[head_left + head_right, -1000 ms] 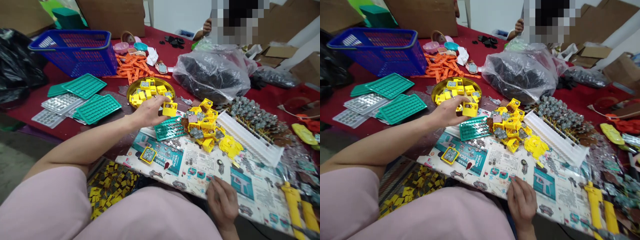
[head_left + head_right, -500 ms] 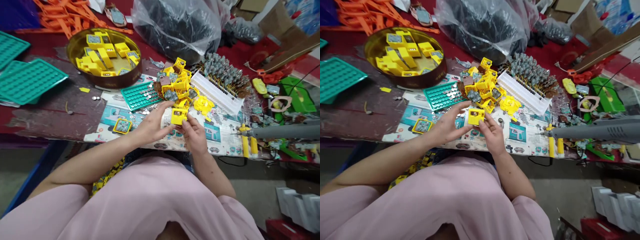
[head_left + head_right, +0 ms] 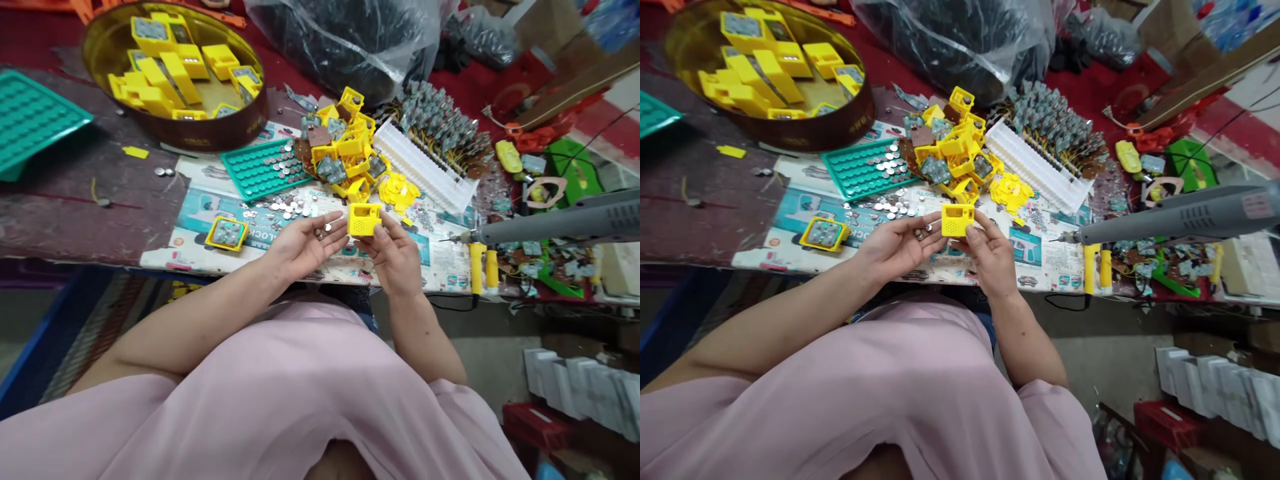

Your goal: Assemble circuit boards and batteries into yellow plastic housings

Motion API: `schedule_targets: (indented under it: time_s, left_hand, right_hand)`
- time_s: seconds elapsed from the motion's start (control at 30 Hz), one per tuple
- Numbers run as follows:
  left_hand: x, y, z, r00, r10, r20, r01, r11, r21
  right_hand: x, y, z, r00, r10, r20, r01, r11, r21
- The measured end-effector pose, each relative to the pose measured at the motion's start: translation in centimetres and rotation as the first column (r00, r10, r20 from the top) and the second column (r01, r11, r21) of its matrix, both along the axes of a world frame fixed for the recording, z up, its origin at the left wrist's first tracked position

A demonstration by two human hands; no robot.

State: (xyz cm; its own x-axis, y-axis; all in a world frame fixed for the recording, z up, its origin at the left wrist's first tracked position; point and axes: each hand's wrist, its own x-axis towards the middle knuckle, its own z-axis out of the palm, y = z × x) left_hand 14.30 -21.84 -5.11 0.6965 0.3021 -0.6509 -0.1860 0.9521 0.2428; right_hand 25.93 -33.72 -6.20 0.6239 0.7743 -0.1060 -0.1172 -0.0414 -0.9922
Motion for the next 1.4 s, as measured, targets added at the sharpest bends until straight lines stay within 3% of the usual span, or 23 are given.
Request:
schedule_targets:
  time_s: [0.07,0.17,0.7,0.8,1.07,1.4]
  left_hand:
    - [-0.2,0.0,0.2,1.000,0.002,0.000,-0.002,1.000,0.018]
    - [-0.4,-0.1,0.1,1.000,-0.019,0.018,0.018,0.999,0.046]
    - [-0.4,-0.4,-0.8,0.998,-0.065,0.026,0.061,0.989,0.136]
    - [-0.3,-0.5,-0.8,0.998,-0.058,0.032,0.054,0.990,0.128]
    - [-0.4,-0.4,-0.7,0.998,-0.056,0.042,0.051,0.992,0.116]
    - [-0.9,-0.3,-0.1,0.998,-0.035,-0.056,0.047,0.972,0.229]
  right_hand:
    - [0.3,-0.1,-0.1,0.989,0.006,-0.148,-0.004,1.000,0.013]
    - [0.2,-0.2,-0.2,0.977,-0.009,-0.211,0.018,0.999,0.039]
    - [-1.1,-0.3,-0.1,0.989,-0.052,0.140,0.046,0.998,0.048]
    - [-1.0,-0.3,0.0,0.990,-0.064,0.128,0.058,0.997,0.043]
    - [-0.2,-0.4,-0.3,0.990,-0.084,-0.110,0.084,0.996,-0.003]
    - [-0.3,-0.7,-0.5,0.992,-0.109,0.060,0.106,0.994,0.039]
